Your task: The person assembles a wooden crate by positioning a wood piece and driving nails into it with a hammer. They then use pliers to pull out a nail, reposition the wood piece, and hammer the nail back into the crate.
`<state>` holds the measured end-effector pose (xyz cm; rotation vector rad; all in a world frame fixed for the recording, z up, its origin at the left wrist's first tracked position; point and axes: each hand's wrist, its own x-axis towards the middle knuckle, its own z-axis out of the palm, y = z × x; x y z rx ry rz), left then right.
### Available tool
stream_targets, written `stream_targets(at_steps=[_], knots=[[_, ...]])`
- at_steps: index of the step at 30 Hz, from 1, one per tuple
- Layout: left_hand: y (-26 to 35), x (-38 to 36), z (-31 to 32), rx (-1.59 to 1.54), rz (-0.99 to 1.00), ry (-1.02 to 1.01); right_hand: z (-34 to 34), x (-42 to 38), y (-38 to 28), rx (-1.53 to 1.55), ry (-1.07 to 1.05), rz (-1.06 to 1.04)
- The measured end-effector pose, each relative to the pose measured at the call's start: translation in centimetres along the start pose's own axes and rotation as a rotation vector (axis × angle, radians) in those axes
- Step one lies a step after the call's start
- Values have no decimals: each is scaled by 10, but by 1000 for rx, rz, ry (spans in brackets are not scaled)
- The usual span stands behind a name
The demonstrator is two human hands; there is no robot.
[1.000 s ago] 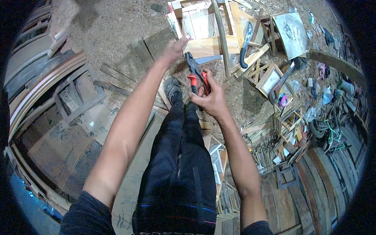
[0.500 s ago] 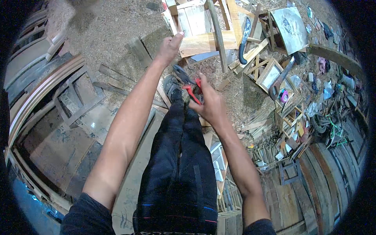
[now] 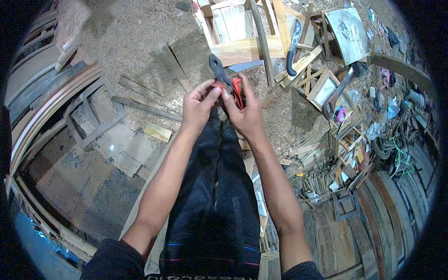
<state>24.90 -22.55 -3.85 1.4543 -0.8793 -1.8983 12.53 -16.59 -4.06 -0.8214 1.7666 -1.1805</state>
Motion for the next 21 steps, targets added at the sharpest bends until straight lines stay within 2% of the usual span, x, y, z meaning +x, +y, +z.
stream_targets(at_steps=[1,3,5,8,12,18,21], knots=[[0,3,-2,-1,-3,1,0,2,1,-11,6,-76],[2,7,-7,14,50,-91,-5,0,2,16,5,7],[3,6,-4,38,-1,-63,-9,5,9,24,-2,49],[-2,5,-4,92,-9,-50,-8,8,20,-45,-2,-21],[-14,8,-5,71,106,-9,-5,12,29,-89,13,-100],[-10,8,-2,48,93,33,-3,15,18,-51,-7,11],[-8,11,-1,29,84,51,0,17,16,-29,16,-13]])
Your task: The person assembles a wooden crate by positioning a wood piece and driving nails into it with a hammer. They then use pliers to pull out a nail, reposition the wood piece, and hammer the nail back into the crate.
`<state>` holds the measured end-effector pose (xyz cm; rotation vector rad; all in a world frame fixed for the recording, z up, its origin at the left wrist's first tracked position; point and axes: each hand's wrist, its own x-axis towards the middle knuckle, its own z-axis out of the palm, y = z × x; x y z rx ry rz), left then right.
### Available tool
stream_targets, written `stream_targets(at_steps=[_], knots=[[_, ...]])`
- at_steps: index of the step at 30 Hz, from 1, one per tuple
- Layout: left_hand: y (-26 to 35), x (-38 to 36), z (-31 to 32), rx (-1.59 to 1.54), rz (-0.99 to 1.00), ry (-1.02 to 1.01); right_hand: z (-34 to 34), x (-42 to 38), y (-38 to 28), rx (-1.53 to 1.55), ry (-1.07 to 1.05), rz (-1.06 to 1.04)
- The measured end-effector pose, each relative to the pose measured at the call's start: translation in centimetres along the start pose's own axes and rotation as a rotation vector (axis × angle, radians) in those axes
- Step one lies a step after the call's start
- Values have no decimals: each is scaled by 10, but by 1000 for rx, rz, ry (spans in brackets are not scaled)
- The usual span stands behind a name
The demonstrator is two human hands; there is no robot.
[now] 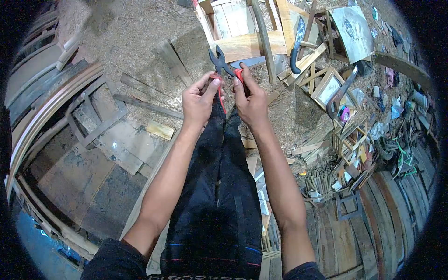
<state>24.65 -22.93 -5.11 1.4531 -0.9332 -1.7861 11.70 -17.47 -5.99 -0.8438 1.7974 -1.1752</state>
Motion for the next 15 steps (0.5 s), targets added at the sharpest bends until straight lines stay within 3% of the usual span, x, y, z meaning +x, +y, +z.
stream_targets(at_steps=[7,15], knots=[[6,-2,-1,204,63,-26,3,-3,-4,9,78,-27],[4,-4,3,224,73,-44,-1,-5,-8,-260,153,-110]])
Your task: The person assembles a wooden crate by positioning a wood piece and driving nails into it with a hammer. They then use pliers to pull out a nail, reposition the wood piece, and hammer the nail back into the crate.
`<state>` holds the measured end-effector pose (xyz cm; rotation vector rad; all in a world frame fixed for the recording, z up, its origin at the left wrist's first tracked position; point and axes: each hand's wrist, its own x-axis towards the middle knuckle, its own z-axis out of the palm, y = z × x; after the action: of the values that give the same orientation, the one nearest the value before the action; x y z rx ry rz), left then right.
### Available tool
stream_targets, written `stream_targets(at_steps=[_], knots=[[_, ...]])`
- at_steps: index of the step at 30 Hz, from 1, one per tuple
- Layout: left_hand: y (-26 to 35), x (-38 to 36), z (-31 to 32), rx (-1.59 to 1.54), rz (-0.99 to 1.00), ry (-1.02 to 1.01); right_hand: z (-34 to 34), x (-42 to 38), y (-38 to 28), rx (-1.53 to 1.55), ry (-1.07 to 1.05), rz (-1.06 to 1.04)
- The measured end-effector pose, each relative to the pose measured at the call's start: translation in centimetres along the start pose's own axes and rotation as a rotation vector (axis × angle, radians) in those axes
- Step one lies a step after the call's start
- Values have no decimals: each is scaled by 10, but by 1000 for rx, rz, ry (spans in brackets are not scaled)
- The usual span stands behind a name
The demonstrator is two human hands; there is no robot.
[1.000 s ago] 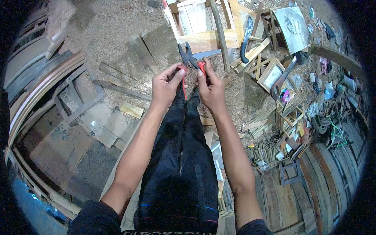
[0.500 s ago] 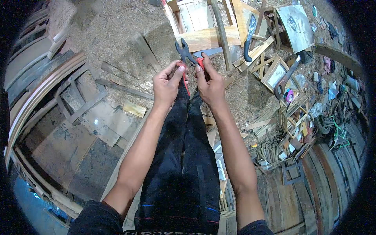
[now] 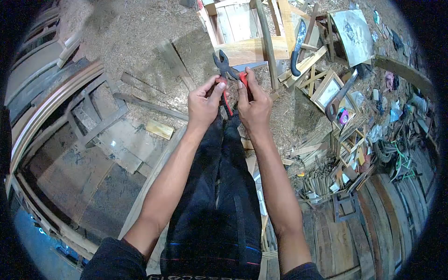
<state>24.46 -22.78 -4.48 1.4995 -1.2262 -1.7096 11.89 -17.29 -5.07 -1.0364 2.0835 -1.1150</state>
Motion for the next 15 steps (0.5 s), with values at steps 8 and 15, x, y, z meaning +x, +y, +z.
stream_targets(at_steps=[8,15], knots=[[-4,-3,-1,26,57,4,5,-1,6,-3,13,-49],[-10,3,-12,-38,-76,-44,3,2,-3,-29,-23,-83]])
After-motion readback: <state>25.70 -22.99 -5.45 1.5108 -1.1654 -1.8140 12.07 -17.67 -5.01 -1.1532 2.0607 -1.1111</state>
